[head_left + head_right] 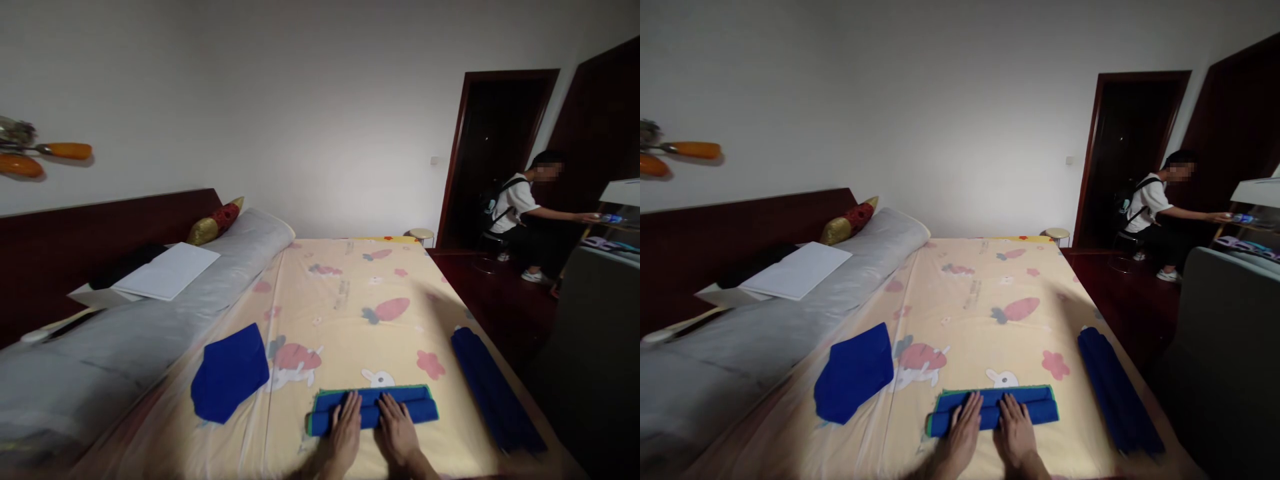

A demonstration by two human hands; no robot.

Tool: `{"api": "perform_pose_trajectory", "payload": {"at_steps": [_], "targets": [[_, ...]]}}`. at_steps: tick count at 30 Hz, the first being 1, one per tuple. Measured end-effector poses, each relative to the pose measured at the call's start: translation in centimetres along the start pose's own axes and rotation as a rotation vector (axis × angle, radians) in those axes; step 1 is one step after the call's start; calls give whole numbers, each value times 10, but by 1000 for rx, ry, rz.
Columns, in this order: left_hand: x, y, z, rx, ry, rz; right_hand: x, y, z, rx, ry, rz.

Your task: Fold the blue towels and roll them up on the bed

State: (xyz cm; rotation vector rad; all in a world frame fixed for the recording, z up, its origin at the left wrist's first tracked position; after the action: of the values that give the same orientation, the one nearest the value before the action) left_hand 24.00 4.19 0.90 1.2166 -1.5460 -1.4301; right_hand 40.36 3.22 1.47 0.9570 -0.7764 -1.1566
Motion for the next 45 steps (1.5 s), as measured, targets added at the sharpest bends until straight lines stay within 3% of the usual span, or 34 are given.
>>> {"api": "perform_pose_trajectory", "payload": {"at_steps": [2,4,7,10,14,19,22,26,31,34,40,42,45], "targets": [[-5,-6,-23,51,-66,55,-5,-6,11,-17,20,35],[-4,-4,-21,70,-54,97,-5,-2,-5,-8,-23,34],[9,11,16,38,44,123,8,18,-60,36,-125,-5],[29,27,54,-35,116,79,30,33,-105,76,-102,-43],[58,27,75,-140,260,-67,58,24,-121,121,0,-135],[66,9,73,-132,345,-38,60,6,-111,155,-53,-152],[47,21,75,-92,359,4,44,23,-99,150,-114,-121],[12,40,84,-15,350,162,18,52,-89,148,-162,-42],[-13,45,92,-15,387,244,0,60,-90,150,-235,-1],[-20,38,67,-12,321,218,-8,54,-69,142,-221,8],[-16,3,-27,79,19,153,-14,5,15,55,3,121],[-9,0,-34,89,-6,91,-8,-6,21,29,16,89],[7,8,-11,60,34,51,8,-4,-5,28,-30,-29]]}}
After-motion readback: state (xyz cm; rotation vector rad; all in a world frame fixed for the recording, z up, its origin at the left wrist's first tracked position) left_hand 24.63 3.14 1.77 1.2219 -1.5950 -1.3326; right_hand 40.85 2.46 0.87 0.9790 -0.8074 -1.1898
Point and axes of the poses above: each hand's wrist, its own x-axis away from the middle knuckle, its own y-axis out of the back of the hand, z = x × y, the point moved 7 cm from there along -x, towards the middle knuckle, and after that the axes turned 4 degrees about z, right-handed, at the moved point
